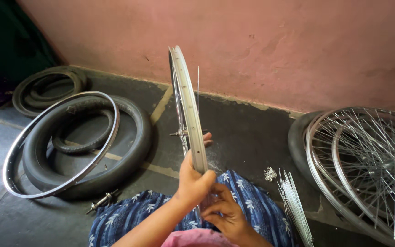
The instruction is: The person inserts bicycle spokes into the hub and rim of a wheel, threading them through holes and securing them with nipples. They rotate the wheel to access different spoke holes and continue adding spokes one by one.
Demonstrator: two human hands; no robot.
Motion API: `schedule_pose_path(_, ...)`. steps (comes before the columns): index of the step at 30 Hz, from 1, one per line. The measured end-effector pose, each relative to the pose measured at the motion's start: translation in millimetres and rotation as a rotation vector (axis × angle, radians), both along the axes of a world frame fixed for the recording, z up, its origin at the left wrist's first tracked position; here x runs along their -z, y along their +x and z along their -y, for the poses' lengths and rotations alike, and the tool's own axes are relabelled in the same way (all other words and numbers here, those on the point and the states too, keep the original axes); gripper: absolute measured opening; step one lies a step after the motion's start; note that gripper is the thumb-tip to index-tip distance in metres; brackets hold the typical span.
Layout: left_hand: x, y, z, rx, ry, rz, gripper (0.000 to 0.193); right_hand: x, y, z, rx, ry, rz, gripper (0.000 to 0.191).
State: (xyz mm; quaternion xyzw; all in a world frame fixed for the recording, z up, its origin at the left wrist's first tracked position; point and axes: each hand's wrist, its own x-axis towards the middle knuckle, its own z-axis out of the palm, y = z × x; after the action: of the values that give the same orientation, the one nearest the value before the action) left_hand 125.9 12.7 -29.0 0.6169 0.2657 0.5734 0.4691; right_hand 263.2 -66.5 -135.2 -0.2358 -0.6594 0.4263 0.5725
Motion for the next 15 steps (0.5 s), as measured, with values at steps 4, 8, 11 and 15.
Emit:
schedule_pose_path(4,14.9,-6.6,12.2,-0.032,0.111,-0.204,0.065,3.6,-13.5,7.7,0.113,-0.034,0.074,0.005)
schedule_pose_path(8,19.5,-41.7,-0.5,0.463,-0.089,0.196,0.078,14.8,-10.2,10.3,0.143,-0.169,-0.011,0.006)
schedule_pose_path(11,16.9,-60.8,-14.9,0.591,-0.318,0.56,0.098,17.1,-7.6,7.5,0.152,-0.079,-0.045,0.009)
schedule_pose_path(15,15.8,-71.3,-22.7,0.69,-0.435,0.733,0.111,16.3,-8.0,6.1,0.134,-0.078,-0.033,0.009)
